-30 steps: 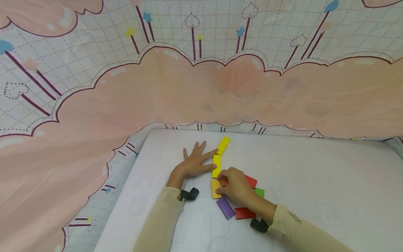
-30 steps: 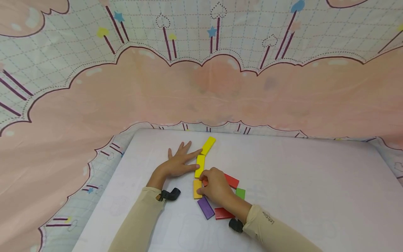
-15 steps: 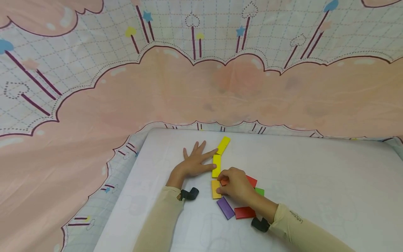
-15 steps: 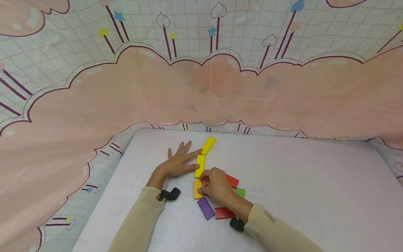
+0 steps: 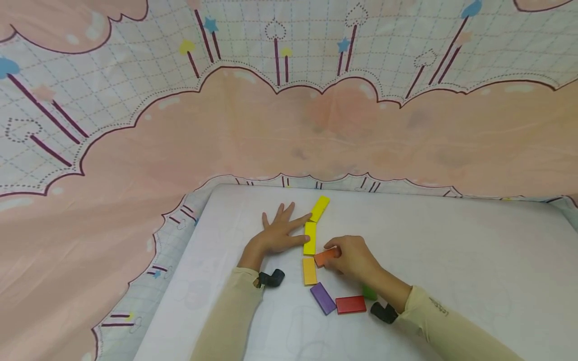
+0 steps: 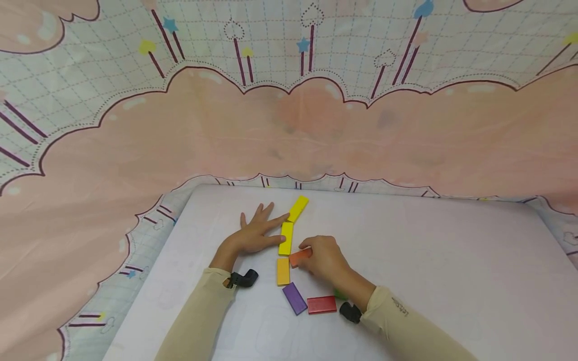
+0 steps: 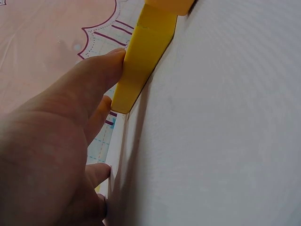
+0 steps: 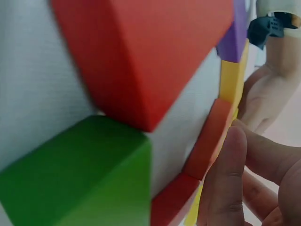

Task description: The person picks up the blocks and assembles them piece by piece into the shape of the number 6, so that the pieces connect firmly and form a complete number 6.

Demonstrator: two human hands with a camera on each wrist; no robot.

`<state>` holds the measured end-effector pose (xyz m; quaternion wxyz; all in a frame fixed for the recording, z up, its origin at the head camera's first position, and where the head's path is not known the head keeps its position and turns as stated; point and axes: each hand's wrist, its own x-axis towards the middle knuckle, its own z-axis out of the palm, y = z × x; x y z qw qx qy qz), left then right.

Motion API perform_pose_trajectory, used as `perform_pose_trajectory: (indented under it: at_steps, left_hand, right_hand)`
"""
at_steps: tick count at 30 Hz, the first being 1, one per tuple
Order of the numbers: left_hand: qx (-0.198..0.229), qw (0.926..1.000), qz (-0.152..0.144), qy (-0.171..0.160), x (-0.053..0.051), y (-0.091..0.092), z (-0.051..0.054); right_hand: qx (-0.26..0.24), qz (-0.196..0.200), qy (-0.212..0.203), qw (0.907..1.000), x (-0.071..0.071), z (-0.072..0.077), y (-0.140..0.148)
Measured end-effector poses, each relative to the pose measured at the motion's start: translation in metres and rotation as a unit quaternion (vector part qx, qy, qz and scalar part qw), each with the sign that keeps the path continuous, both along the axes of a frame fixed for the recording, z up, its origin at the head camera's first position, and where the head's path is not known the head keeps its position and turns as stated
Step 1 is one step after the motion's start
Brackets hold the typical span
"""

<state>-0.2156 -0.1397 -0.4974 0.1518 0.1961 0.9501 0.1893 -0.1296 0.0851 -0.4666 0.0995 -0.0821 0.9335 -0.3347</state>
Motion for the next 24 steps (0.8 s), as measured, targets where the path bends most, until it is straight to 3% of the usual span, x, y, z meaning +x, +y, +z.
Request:
perform_pose_trajectory:
  at_steps: [18,24]
  left_hand:
    - [0.008,1.0000,0.002,0.002,-0.001,0.001,-0.001]
    - [0.011,0.9999,0.005,-0.002,0.000,0.001,-0.002]
  right_hand:
    - [-0.008,-0.009,-0.010,0.9999,-0.002,-0.004,0.004]
    - [-0.005,-0.024,0.025,0.9994,-0.004,0.006,0.020]
